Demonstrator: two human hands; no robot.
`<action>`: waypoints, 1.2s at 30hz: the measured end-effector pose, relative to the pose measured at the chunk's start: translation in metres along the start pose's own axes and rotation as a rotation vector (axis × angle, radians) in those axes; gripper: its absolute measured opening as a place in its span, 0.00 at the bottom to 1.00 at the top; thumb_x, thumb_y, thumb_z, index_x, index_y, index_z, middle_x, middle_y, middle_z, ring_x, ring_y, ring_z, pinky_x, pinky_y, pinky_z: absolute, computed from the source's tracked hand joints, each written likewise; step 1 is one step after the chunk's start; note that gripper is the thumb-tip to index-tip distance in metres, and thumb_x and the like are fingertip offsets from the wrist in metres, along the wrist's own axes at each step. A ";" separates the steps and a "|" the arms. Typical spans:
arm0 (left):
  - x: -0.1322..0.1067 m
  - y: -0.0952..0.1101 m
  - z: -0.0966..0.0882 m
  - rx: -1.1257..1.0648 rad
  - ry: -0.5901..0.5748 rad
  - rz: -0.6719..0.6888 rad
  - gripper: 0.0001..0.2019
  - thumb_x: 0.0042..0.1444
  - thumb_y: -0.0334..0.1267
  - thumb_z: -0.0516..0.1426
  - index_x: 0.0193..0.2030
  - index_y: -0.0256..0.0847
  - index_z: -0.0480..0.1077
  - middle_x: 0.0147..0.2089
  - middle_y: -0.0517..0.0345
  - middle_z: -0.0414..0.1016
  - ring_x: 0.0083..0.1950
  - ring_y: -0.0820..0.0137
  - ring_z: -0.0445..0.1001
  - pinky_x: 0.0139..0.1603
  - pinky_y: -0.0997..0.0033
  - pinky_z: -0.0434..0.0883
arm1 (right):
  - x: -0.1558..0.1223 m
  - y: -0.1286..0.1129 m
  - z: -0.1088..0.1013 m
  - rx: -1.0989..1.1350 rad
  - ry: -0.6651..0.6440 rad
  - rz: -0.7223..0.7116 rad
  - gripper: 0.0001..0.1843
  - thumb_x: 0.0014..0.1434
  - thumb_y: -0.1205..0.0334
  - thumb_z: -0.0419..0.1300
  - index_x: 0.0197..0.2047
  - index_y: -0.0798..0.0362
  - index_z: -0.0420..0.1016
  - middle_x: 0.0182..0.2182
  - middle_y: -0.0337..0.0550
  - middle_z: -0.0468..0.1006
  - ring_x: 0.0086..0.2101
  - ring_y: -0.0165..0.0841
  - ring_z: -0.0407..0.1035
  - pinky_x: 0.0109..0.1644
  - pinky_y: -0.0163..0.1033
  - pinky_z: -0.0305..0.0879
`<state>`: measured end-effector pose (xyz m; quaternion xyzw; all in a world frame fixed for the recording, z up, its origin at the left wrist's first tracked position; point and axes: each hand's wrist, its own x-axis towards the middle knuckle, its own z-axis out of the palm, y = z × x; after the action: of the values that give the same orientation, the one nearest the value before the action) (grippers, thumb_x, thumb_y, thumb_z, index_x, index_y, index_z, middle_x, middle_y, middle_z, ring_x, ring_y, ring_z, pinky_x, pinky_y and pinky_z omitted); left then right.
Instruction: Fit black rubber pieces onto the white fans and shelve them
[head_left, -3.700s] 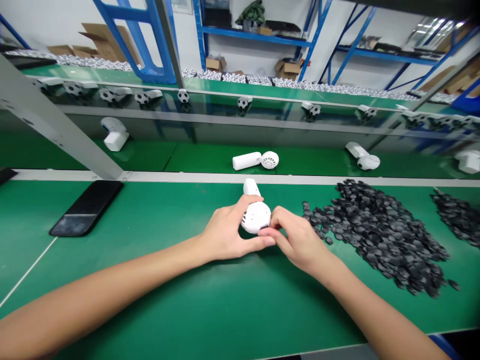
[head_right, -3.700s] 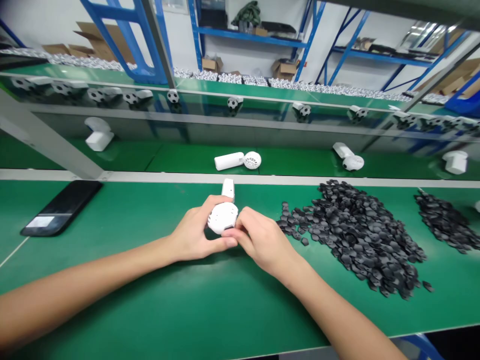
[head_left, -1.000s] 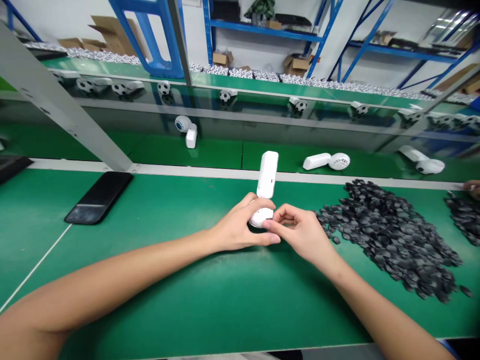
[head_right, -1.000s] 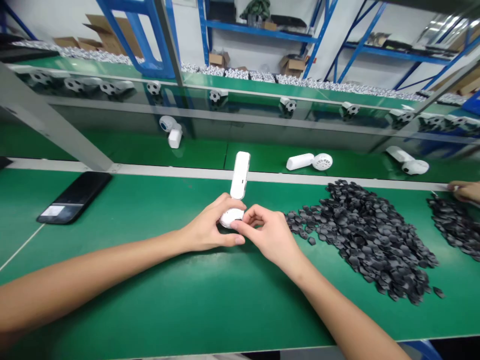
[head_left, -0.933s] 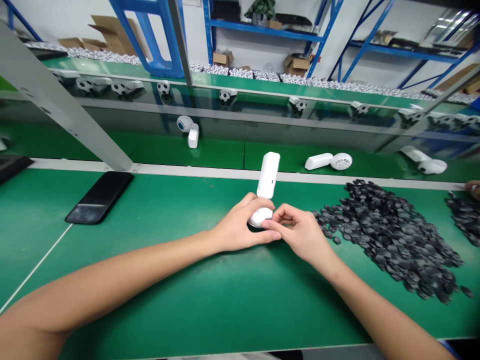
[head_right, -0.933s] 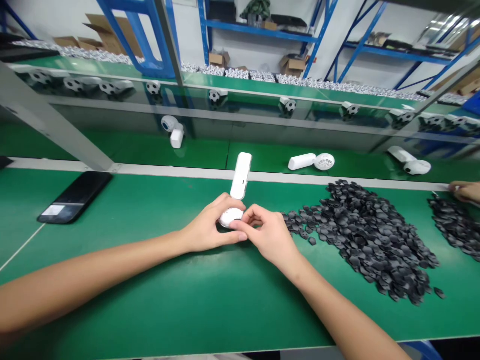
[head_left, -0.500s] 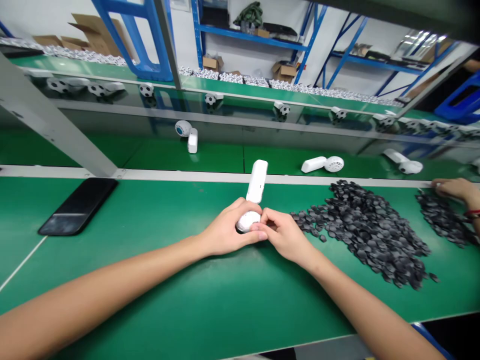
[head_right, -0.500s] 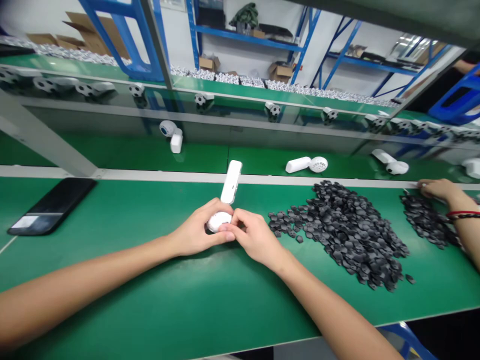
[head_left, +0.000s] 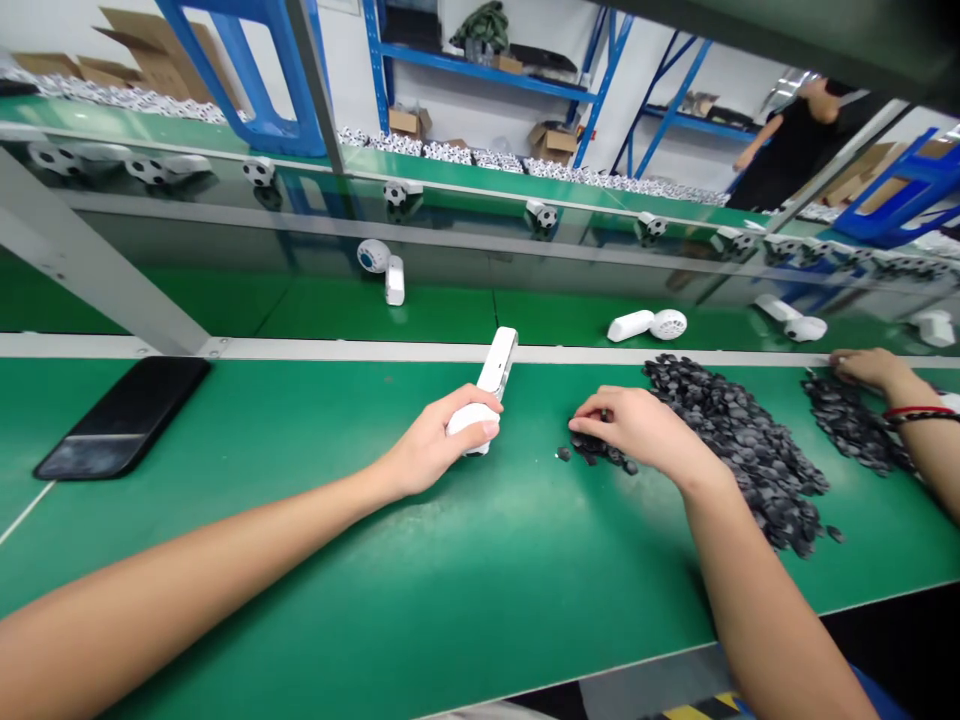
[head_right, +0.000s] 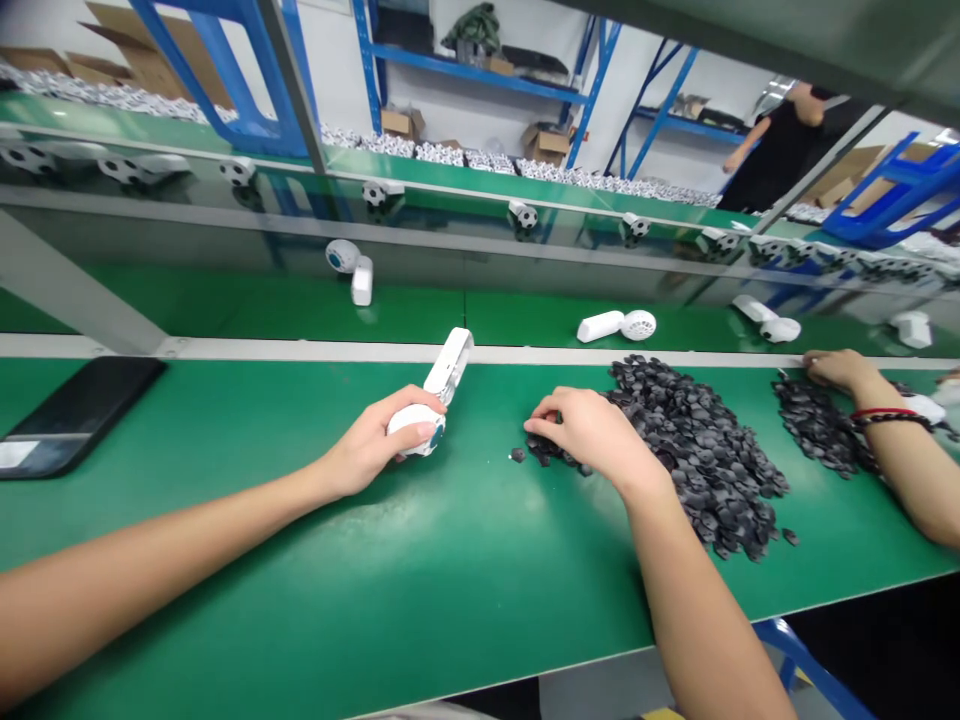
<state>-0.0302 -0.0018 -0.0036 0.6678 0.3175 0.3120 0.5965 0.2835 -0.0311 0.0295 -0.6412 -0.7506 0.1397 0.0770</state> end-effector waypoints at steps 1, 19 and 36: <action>0.000 0.000 0.001 0.018 -0.008 0.005 0.15 0.65 0.50 0.60 0.51 0.44 0.71 0.37 0.62 0.71 0.31 0.74 0.66 0.32 0.74 0.64 | 0.000 -0.006 0.002 -0.046 0.002 0.016 0.09 0.65 0.51 0.65 0.37 0.43 0.85 0.39 0.39 0.83 0.36 0.38 0.76 0.35 0.40 0.63; -0.001 -0.004 0.006 0.186 0.163 0.132 0.27 0.60 0.43 0.64 0.62 0.40 0.59 0.53 0.50 0.72 0.49 0.61 0.73 0.51 0.62 0.71 | -0.001 -0.065 0.035 0.788 0.011 0.000 0.18 0.69 0.44 0.60 0.46 0.50 0.79 0.33 0.42 0.82 0.29 0.34 0.78 0.34 0.39 0.76; -0.002 -0.007 0.010 0.349 0.034 0.241 0.29 0.55 0.31 0.62 0.63 0.43 0.61 0.59 0.49 0.71 0.53 0.59 0.74 0.49 0.64 0.71 | -0.009 -0.092 0.042 1.140 0.010 0.067 0.16 0.58 0.49 0.73 0.38 0.52 0.78 0.34 0.45 0.85 0.36 0.38 0.83 0.39 0.40 0.81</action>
<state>-0.0240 -0.0083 -0.0116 0.7888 0.2944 0.3327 0.4248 0.1857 -0.0570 0.0190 -0.5223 -0.5357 0.5217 0.4100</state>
